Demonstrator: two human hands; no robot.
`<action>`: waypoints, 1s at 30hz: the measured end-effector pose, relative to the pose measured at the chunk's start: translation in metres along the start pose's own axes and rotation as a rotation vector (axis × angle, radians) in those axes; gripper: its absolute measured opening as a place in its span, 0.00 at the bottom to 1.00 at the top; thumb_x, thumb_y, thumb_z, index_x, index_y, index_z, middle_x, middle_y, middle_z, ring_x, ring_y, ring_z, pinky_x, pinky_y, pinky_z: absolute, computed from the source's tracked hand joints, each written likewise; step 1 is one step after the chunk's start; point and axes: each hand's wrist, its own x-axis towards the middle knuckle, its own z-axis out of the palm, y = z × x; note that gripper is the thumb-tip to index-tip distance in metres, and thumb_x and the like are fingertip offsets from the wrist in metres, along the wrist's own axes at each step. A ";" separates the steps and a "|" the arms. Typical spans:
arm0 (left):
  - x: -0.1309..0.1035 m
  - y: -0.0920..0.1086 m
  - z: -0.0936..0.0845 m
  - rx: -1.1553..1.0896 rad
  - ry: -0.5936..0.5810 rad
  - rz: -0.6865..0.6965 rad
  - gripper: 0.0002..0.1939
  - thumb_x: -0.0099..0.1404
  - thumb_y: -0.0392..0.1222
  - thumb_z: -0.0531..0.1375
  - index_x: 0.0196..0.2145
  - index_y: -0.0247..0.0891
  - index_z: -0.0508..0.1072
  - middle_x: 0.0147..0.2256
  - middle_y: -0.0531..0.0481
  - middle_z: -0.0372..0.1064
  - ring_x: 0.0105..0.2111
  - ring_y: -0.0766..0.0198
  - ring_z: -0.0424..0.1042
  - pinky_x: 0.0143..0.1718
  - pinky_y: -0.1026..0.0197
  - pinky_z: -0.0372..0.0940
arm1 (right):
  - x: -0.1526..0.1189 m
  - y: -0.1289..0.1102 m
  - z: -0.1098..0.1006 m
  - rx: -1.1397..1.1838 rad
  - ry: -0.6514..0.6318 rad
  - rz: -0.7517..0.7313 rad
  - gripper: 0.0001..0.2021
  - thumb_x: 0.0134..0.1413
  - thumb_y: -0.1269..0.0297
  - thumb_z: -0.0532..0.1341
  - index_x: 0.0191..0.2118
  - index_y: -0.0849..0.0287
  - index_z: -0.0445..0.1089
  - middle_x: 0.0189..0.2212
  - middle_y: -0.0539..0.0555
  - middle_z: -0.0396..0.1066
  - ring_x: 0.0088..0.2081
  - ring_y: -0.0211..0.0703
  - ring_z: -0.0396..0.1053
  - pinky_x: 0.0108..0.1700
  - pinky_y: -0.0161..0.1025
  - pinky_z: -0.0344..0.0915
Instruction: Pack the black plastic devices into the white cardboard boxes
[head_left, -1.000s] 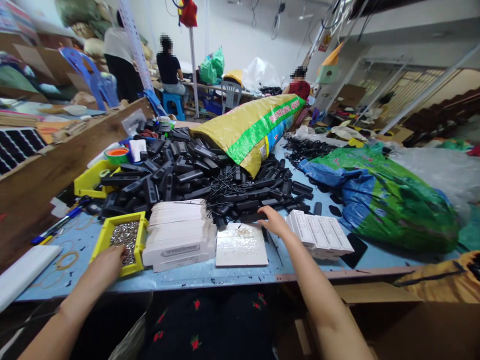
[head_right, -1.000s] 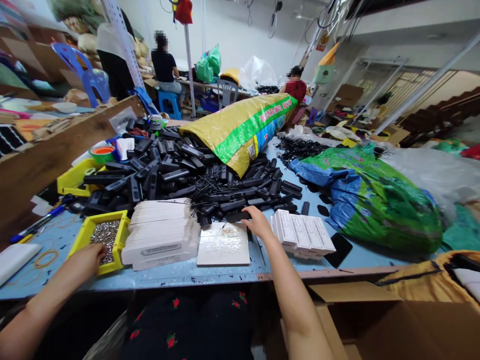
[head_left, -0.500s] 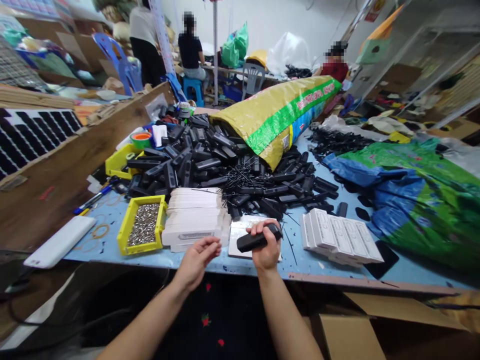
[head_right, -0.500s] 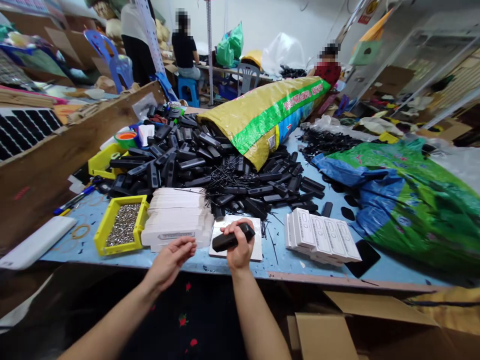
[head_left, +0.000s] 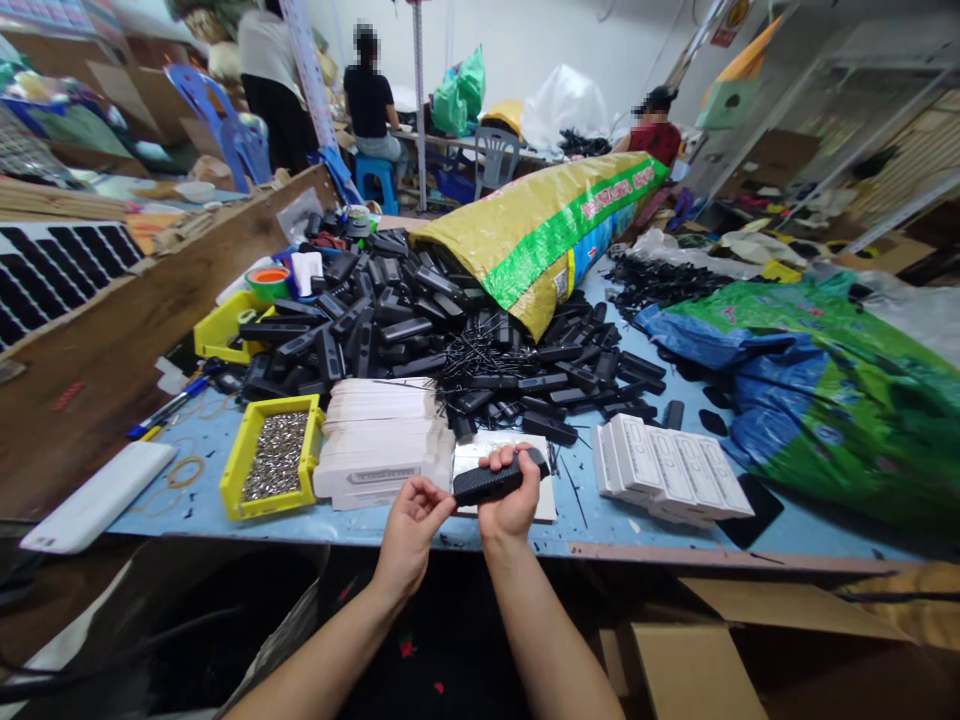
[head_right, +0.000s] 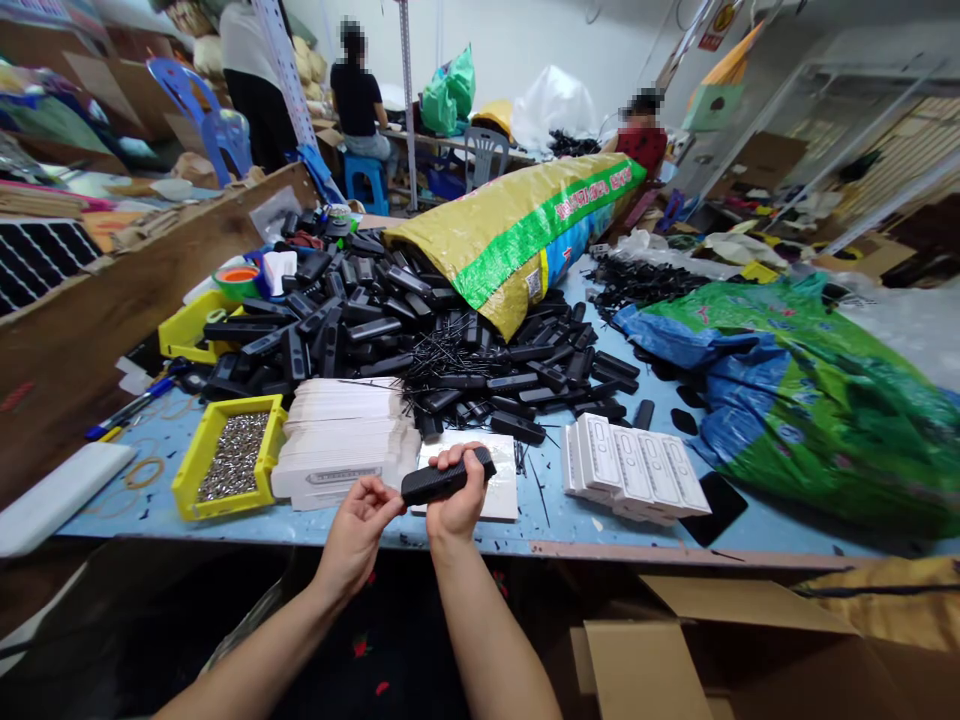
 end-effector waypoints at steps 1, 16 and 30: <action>0.000 -0.002 -0.006 0.108 -0.023 0.039 0.16 0.55 0.41 0.64 0.34 0.38 0.59 0.28 0.55 0.66 0.30 0.69 0.68 0.37 0.65 0.64 | 0.000 -0.001 -0.004 -0.031 -0.020 -0.011 0.08 0.48 0.61 0.58 0.32 0.56 0.57 0.21 0.43 0.56 0.22 0.31 0.58 0.30 0.34 0.63; 0.042 0.040 -0.105 1.637 -0.347 0.304 0.12 0.57 0.34 0.55 0.40 0.36 0.71 0.41 0.40 0.69 0.45 0.49 0.67 0.48 0.48 0.59 | 0.069 -0.001 -0.098 -1.183 0.051 -0.558 0.28 0.42 0.57 0.65 0.50 0.62 0.60 0.48 0.63 0.63 0.51 0.53 0.62 0.54 0.54 0.57; 0.014 0.033 -0.079 0.676 -0.499 -0.040 0.45 0.44 0.45 0.70 0.57 0.40 0.54 0.44 0.43 0.70 0.43 0.53 0.70 0.47 0.52 0.62 | -0.020 -0.008 -0.037 -1.450 -1.065 -0.537 0.03 0.52 0.64 0.64 0.32 0.56 0.71 0.40 0.55 0.65 0.45 0.47 0.60 0.50 0.47 0.58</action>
